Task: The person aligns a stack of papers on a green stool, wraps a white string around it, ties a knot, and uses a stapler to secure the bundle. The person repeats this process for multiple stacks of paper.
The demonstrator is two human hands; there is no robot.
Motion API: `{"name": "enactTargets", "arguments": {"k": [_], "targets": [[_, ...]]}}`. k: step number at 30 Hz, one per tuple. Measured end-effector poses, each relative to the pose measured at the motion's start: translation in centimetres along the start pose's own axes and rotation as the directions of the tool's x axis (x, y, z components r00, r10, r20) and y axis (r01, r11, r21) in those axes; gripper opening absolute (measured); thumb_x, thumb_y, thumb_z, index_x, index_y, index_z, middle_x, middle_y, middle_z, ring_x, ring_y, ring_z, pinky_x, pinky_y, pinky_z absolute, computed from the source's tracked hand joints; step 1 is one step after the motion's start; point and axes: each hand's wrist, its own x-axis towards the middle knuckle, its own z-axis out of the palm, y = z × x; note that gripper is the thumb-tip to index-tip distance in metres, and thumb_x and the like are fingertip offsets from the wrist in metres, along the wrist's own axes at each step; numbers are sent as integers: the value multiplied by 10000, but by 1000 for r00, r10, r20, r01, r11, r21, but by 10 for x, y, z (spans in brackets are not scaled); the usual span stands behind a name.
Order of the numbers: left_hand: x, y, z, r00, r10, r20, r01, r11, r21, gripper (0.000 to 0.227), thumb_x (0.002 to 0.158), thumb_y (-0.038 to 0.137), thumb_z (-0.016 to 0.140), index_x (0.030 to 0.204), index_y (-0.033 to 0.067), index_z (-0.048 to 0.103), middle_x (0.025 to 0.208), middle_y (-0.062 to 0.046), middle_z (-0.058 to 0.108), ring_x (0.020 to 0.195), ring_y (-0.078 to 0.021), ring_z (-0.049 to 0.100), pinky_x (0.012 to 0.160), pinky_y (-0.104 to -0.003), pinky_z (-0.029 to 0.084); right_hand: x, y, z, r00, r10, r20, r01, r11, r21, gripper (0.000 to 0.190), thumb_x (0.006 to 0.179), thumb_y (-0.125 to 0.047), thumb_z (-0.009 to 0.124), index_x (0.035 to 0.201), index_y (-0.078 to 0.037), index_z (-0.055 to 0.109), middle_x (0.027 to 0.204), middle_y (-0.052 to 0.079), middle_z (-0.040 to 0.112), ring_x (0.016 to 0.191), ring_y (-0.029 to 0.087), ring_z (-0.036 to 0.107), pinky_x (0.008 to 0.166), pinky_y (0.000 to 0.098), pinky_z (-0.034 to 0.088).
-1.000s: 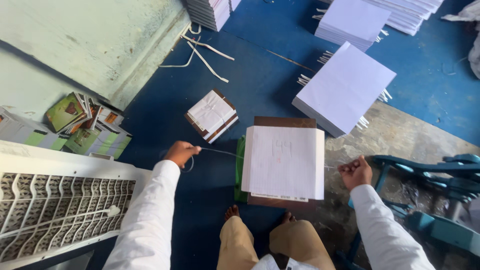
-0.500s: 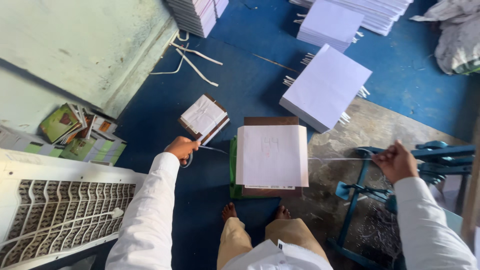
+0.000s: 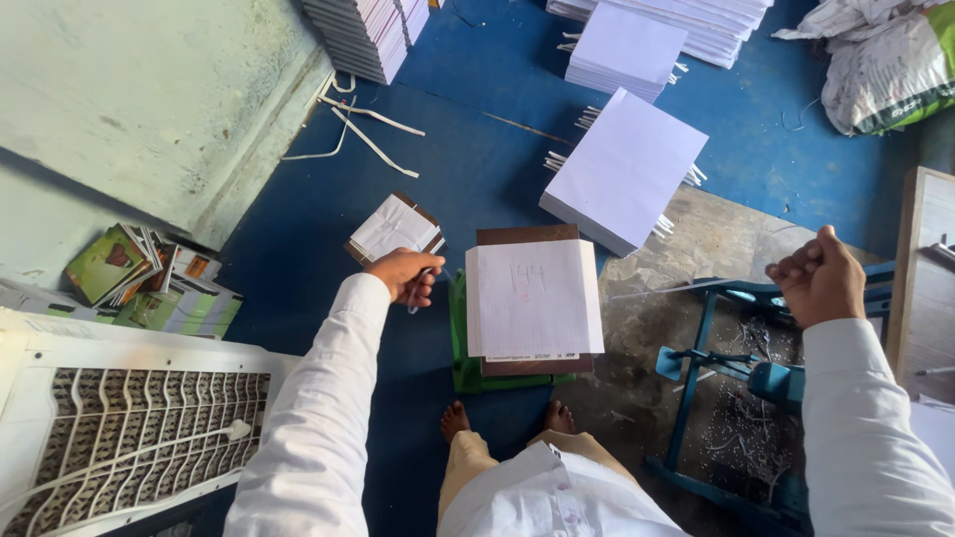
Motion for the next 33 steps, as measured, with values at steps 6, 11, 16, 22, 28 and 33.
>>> {"name": "enactTargets", "arguments": {"k": [6,11,16,22,28,33], "targets": [[-19,23,29,992,99,77,-96,995,-42,206,916,279,707,840,92,668,645,-9,637,549,-132,646,570,-349,627,-27,1,48,992,-45,118,61,989,-136,403,1189,-298,500,818,-140,501,671,6,477,642,173,563,776,432,569],[-32,46,67,961,255,111,-262,963,58,190,870,273,697,831,87,691,688,-27,687,586,-137,681,550,-332,593,-49,16,100,973,-12,229,73,963,-260,437,1178,-299,523,780,-122,492,664,13,482,619,180,550,769,402,575],[-27,52,114,923,341,177,-373,905,203,213,859,288,701,857,75,712,724,-30,704,602,-126,669,539,-310,548,-72,27,148,928,6,371,95,963,-252,425,1153,-293,552,800,-57,560,706,19,527,683,187,611,730,387,554],[-16,48,156,820,499,281,-572,682,456,306,883,282,704,785,-6,731,691,-88,713,603,-165,674,566,-320,545,-87,18,205,895,59,443,157,886,-436,385,1074,-316,550,938,15,692,832,149,701,787,238,717,818,390,593],[-25,52,176,412,760,503,-675,-116,728,220,845,255,777,774,47,777,836,-137,735,842,-307,696,752,-442,537,-81,25,256,808,109,579,233,844,-483,414,1071,-315,551,1059,49,748,935,124,740,886,212,726,894,381,600],[-40,60,185,230,556,799,-441,-672,595,145,909,104,671,811,74,774,1120,-79,702,1100,-242,677,931,-385,564,-76,25,287,775,93,625,328,786,-524,350,1024,-266,590,1096,38,749,1015,134,780,953,208,772,911,362,616]]}}
